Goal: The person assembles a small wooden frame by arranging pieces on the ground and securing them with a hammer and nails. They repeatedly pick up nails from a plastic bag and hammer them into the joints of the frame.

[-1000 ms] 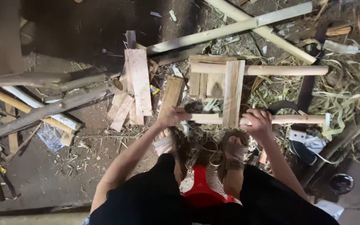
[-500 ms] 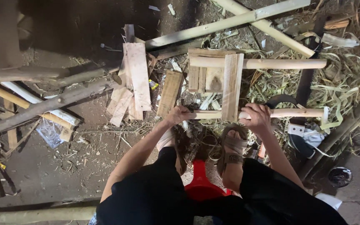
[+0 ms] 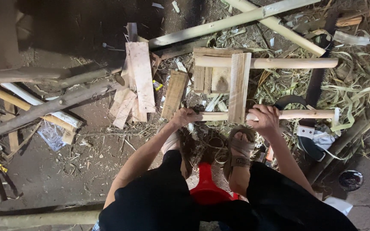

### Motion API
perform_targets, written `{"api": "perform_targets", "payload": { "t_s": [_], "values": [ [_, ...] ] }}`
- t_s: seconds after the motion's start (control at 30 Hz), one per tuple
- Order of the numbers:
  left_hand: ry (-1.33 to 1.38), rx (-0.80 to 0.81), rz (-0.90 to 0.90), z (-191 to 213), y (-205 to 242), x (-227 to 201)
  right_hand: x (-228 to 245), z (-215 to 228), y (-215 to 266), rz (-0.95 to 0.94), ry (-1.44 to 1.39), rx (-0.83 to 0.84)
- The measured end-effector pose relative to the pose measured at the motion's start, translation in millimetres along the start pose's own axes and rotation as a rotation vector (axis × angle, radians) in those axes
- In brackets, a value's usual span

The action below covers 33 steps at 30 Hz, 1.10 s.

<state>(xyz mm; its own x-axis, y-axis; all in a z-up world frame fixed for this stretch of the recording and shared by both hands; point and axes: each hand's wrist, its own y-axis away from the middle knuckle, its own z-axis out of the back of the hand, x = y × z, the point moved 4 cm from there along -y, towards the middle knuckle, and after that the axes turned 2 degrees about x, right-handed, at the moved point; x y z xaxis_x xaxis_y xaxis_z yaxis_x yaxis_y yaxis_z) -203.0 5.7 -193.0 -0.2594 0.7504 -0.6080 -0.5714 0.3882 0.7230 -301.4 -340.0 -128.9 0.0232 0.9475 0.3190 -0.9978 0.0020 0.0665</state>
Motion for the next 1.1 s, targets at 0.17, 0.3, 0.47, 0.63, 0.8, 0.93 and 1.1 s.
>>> {"api": "perform_targets", "payload": {
  "t_s": [0.17,0.3,0.47,0.63,0.8,0.93,1.1],
  "values": [
    [-0.052,-0.007,0.029,10,8,-16,0,-2,-1,-0.015,0.035,0.002],
    [-0.029,-0.016,0.028,12,6,-18,-2,-7,0,-0.066,0.019,0.052],
    [-0.075,-0.01,0.056,12,4,-18,-3,-6,0,-0.099,-0.005,0.122],
    [-0.053,0.0,0.085,-3,-18,10,-5,-8,-1,-0.138,-0.036,0.198],
    [-0.098,0.0,0.109,3,-9,0,7,13,-4,-0.134,-0.052,0.251],
    [-0.082,-0.003,0.059,17,9,-25,-3,28,-28,-0.063,-0.402,0.182],
    [0.043,-0.001,-0.045,11,17,-30,13,111,-81,0.069,-0.112,-0.279]
  ]
}}
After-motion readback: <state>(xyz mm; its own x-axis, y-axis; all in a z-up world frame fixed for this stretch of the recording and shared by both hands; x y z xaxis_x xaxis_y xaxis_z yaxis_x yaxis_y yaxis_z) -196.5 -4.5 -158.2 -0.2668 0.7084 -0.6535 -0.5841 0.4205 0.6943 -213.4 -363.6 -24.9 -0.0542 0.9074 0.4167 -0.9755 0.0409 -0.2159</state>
